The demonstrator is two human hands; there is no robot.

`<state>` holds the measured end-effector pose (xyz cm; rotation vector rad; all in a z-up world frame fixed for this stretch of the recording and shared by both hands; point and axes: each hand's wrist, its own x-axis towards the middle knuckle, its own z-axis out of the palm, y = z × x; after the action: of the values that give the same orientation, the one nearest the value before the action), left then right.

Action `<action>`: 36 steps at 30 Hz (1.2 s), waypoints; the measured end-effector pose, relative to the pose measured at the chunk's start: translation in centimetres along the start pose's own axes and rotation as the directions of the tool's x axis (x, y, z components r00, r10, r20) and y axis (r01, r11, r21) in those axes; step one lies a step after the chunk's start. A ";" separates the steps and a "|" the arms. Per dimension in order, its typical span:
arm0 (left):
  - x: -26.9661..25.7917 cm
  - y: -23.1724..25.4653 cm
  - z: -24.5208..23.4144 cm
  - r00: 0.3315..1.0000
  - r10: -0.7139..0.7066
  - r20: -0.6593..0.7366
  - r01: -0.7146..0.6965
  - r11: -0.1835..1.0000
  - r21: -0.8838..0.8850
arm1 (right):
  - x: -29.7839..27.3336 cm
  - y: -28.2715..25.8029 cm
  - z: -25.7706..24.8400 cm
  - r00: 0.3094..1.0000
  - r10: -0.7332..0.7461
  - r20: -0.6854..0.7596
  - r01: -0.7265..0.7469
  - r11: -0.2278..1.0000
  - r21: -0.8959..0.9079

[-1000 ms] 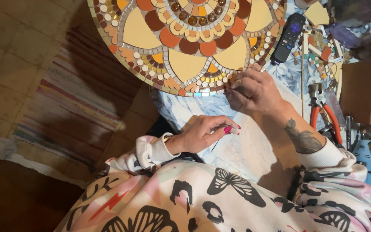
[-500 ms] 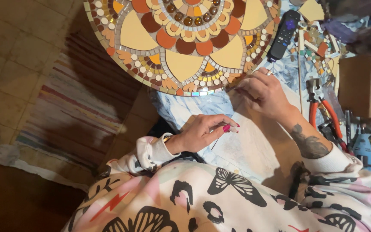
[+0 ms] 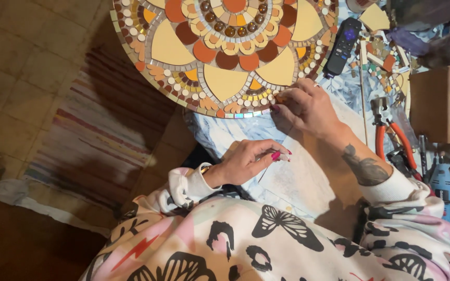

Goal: Assembling a complex circular mosaic pattern by carefully placing individual tiles onto a base.

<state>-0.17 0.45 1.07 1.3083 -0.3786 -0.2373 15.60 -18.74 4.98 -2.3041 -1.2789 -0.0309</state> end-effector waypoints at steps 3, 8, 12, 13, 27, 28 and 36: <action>0.0 -0.3 0.1 0.999 0.037 -0.016 -0.037 0.999 0.010 | 0.0 0.2 0.3 1.000 0.003 0.013 -0.003 1.000 -0.009; -0.1 -1.2 0.1 1.000 0.019 0.006 -0.019 0.998 -0.066 | 0.0 0.3 0.4 1.000 -0.003 -0.002 0.003 1.000 0.001; 0.0 -0.9 0.0 0.999 0.046 0.002 -0.046 0.998 -0.046 | 0.0 0.3 0.4 1.000 0.005 0.006 -0.006 1.000 0.009; 0.0 -0.8 0.0 0.999 0.046 0.003 -0.046 0.998 -0.045 | 0.0 0.3 0.4 1.000 0.005 0.004 -0.005 1.000 0.008; 0.0 -1.3 0.2 0.999 0.052 0.004 -0.052 0.994 -0.092 | -0.1 0.4 0.3 1.000 -0.010 0.014 0.009 1.000 0.023; 0.1 -1.1 0.2 0.999 0.054 0.004 -0.053 0.994 -0.091 | -0.1 0.4 0.3 1.000 -0.011 0.014 0.010 1.000 0.022; 0.1 -0.6 0.1 1.000 0.022 -0.005 -0.022 1.000 -0.013 | -0.3 0.6 0.5 0.998 0.053 0.025 -0.054 0.998 0.044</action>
<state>-0.10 0.20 0.53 1.2912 -0.3863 -0.2179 15.82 -19.01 4.22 -2.3056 -1.2171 0.0436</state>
